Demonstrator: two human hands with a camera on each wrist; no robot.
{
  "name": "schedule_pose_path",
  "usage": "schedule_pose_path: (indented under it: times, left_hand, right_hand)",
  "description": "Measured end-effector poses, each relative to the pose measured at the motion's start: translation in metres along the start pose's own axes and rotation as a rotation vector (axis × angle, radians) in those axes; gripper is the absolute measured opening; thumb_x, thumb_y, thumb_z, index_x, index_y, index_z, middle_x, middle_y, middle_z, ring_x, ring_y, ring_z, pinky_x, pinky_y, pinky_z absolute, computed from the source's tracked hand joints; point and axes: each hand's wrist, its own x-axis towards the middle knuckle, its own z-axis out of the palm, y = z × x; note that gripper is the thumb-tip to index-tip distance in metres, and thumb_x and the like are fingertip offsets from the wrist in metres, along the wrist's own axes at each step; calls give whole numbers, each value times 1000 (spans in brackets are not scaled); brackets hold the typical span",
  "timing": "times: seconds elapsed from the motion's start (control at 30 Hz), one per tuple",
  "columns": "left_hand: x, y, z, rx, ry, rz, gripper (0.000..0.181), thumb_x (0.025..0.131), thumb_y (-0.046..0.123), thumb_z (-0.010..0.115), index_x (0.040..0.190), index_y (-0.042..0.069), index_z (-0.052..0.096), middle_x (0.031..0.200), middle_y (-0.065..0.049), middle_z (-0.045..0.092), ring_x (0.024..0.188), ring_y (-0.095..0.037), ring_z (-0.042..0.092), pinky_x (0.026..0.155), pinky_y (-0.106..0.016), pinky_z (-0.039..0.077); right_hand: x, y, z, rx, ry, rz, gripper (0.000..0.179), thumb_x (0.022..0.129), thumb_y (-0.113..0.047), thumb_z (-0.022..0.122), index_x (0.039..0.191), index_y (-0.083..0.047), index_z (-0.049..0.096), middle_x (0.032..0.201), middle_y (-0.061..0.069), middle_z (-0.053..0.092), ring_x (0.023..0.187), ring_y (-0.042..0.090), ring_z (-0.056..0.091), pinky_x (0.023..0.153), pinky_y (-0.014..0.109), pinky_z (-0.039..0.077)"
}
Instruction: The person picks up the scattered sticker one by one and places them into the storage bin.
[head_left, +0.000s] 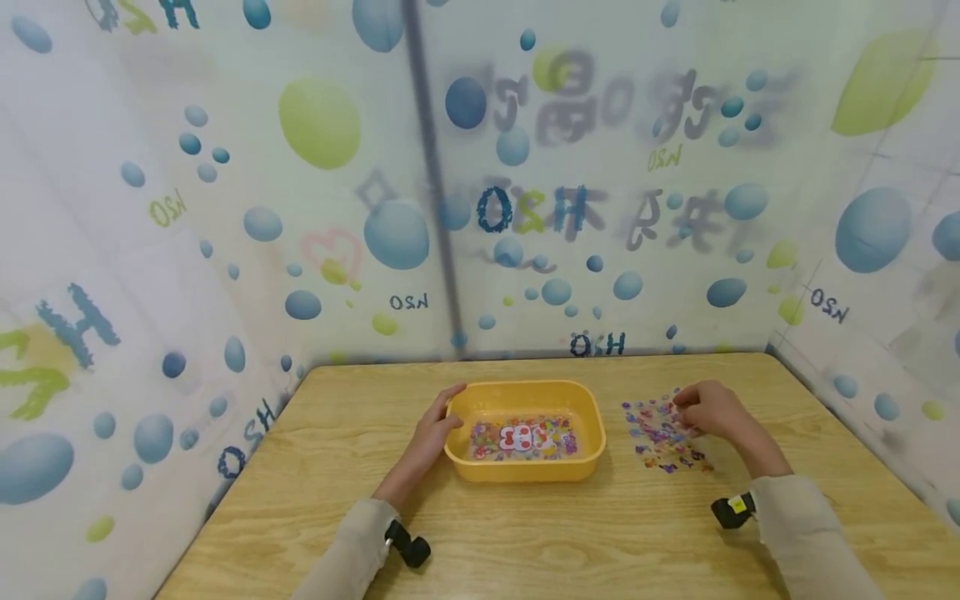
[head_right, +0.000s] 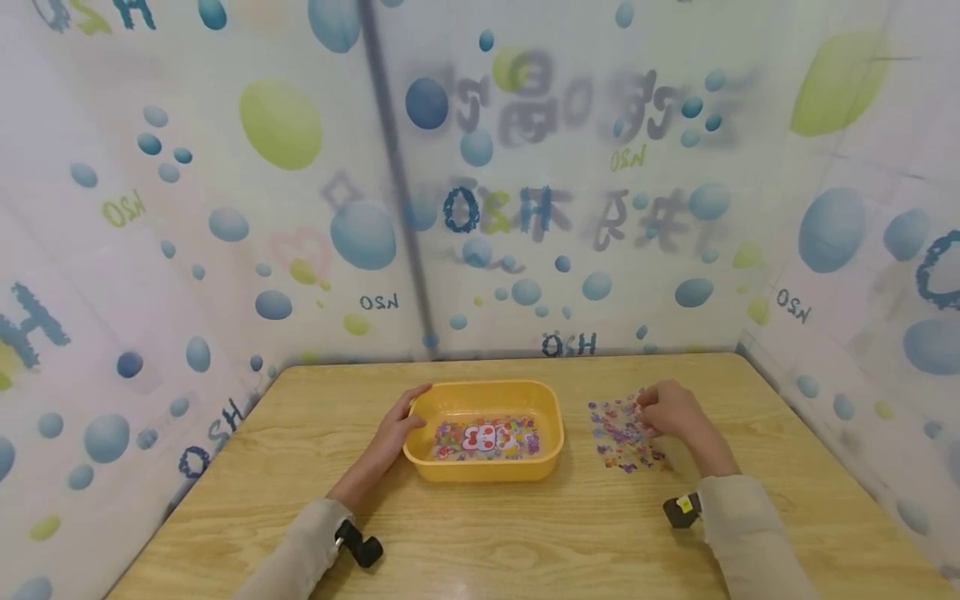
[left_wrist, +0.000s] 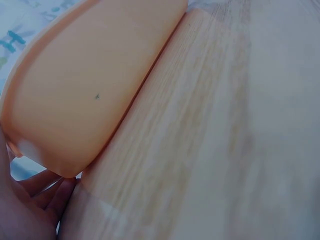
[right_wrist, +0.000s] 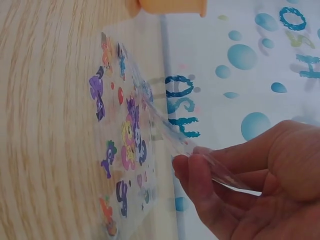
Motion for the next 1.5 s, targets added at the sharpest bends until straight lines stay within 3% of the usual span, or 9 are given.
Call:
schedule_pose_path:
  times: [0.2,0.53,0.73,0.93,0.97,1.5]
  left_hand:
    - [-1,-3,2,-6,-2,-2,60,96,9,51,155,21,48,166,-11,39,152,-40,36,123,-59,30]
    - [-1,1,1,-9,4,3,59,97,9,50,154,21,48,164,-15,41,145,-40,46,118,-58,38]
    - [-4,8,-1,-9,-10,15,60,96,6,50,155,16,47,166,-17,38,151,-44,36,122,-61,31]
    - [-4,6,-1,-17,-10,10,60,96,7,50,155,20,47,166,-14,37,152,-42,37,122,-60,32]
    - [-1,1,-1,-19,-7,8,60,96,8,50,155,22,47,167,-12,37,152,-41,37,122,-59,32]
    - [0,-2,-1,-16,-8,-4,61,96,9,51,155,23,47,166,-13,38,150,-41,41,120,-59,36]
  right_hand:
    - [1,4,5,4,-5,-10,43,93,1,59,129,23,55,114,35,66,77,21,69,64,34,60]
    - [0,-2,4,-1,40,-10,38,91,6,58,125,21,58,104,29,68,74,21,62,61,34,55]
    - [-1,-6,3,-8,52,-4,36,93,4,58,124,21,59,104,30,68,78,22,68,66,35,60]
    - [-1,-5,5,-21,86,-15,30,93,4,59,119,18,62,99,27,69,76,21,67,65,34,61]
    - [-1,-6,5,-21,88,-15,29,93,3,59,118,18,62,99,26,69,76,21,67,65,34,61]
    - [0,-5,6,-7,110,-6,28,94,3,59,118,18,63,98,25,70,79,23,67,67,35,60]
